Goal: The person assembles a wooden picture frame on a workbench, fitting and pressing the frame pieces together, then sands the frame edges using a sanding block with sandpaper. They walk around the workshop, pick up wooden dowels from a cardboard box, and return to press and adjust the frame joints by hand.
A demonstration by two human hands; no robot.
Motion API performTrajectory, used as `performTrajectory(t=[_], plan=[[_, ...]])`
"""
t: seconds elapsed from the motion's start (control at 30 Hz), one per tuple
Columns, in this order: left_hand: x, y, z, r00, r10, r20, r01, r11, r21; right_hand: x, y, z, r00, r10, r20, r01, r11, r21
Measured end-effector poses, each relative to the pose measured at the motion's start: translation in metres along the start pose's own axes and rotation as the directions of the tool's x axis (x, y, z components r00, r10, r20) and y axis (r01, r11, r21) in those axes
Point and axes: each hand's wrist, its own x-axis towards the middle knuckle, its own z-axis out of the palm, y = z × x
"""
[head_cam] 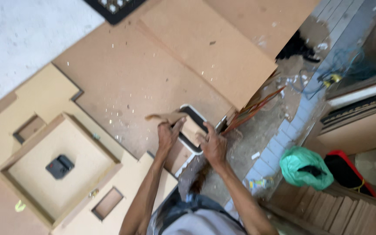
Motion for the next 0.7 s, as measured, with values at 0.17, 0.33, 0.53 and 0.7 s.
performTrajectory(t=[0.17,0.33,0.53,0.7], plan=[[0.004,0.018,0.007,0.944,0.283,-0.169,-0.287,0.958,0.004,0.005,0.003,0.004,0.925,-0.38,-0.012,0.357,0.879,-0.315],[0.014,0.028,0.008,0.973,0.218,-0.076,-0.227,0.961,-0.158,0.008,0.011,-0.008,0.793,-0.519,0.319,0.593,0.78,-0.203],[0.016,0.026,0.008,0.984,0.162,-0.078,-0.174,0.967,-0.187,0.007,0.004,-0.018,0.75,-0.462,0.474,0.602,0.774,-0.198],[0.018,0.016,0.018,0.985,0.159,-0.074,-0.172,0.956,-0.239,0.015,0.016,0.002,0.754,-0.508,0.417,0.641,0.707,-0.299]])
